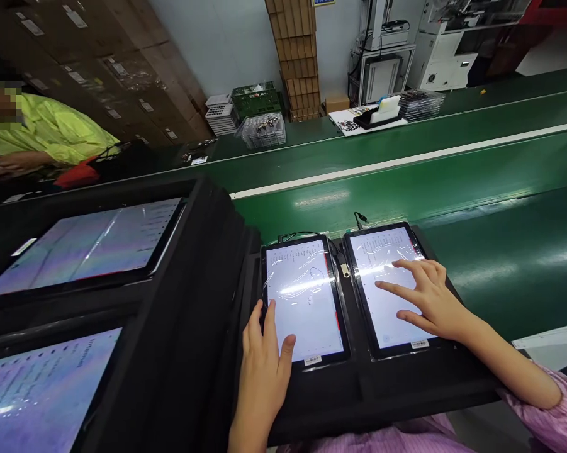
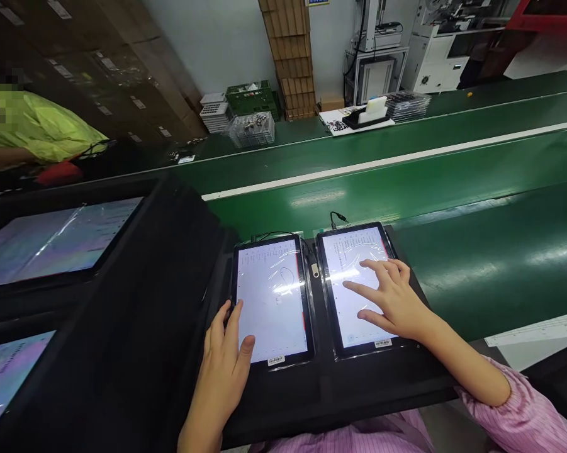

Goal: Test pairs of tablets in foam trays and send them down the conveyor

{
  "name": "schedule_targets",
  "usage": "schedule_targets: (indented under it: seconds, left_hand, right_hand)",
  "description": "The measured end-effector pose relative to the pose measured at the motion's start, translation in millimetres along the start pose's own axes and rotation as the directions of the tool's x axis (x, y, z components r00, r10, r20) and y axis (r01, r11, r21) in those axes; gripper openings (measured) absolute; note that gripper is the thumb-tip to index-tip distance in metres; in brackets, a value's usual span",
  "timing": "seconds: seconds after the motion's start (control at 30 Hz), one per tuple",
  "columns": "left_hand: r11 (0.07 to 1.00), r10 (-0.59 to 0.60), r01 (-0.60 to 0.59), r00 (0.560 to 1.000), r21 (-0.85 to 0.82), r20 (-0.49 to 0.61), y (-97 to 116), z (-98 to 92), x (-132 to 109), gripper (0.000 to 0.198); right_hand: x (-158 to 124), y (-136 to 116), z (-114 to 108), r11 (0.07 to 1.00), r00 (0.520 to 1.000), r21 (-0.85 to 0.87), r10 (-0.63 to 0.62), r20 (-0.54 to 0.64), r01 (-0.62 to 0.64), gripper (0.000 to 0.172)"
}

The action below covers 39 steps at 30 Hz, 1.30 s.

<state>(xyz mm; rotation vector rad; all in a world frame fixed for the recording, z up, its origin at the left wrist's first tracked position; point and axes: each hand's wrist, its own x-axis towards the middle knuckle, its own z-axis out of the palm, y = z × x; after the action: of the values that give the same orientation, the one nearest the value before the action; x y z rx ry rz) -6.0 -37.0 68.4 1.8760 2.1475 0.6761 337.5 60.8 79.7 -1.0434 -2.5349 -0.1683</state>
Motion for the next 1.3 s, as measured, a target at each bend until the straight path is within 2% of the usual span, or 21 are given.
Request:
schedule_targets:
  seconds: [0.17, 0.3, 0.4, 0.47, 0.63, 0.83, 1.07, 1.3]
  left_hand:
    - [0.999, 0.002, -0.003, 1.000, 0.050, 0.027, 1.6, -1.5, 2.0, 0.063]
    - [0.995, 0.054, -0.066, 0.988, 0.075, 0.148, 2.9, -1.7, -2.0, 0.059]
    - [0.994, 0.085, -0.096, 0.976, 0.045, 0.203, 2.6, -0.8, -6.4, 0.072]
    - [0.998, 0.061, -0.063, 0.984, 0.005, 0.168, 2.1, -0.6, -7.1, 0.078]
    - [0.999, -0.008, 0.009, 1.000, -0.041, 0.023, 3.3, -1.8, -1.3, 0.070]
    - [1.000, 0.010, -0.011, 0.999, 0.019, 0.037, 5.9, -4.2, 1.0, 0.061]
    - [0.994, 0.095, -0.093, 0.995, 0.049, -0.027, 2.2, -2.0, 0.1, 0.071]
    - [0.994, 0.096, -0.094, 0.995, 0.055, -0.040, -0.6, 0.9, -0.3, 0.072]
  right_hand:
    - [-1.4, 0.2, 0.0, 0.999, 0.998, 0.022, 0.031, -0.058, -0.030, 0.050]
    - [-0.9, -0.2, -0.8, 0.999, 0.995, 0.024, 0.044, -0.089, -0.042, 0.050]
    - [-0.4, -0.5, -1.4, 0.999, 0.997, 0.017, 0.041, -0.066, -0.040, 0.050]
    - [-0.6, -0.6, -1.3, 0.999, 0.997, 0.014, 0.040, -0.071, -0.039, 0.050]
    - [-1.9, -0.3, -0.5, 0.999, 0.996, 0.013, 0.052, -0.065, -0.052, 0.048]
    - [-2.4, -0.6, -0.3, 0.996, 0.995, 0.015, 0.088, -0.042, -0.087, 0.049]
    - [-2.8, 0.1, 0.5, 0.997, 0.995, 0.017, 0.081, -0.065, -0.080, 0.049]
    - [-4.3, 0.7, -0.3, 0.993, 0.991, 0.017, 0.117, -0.063, -0.116, 0.053]
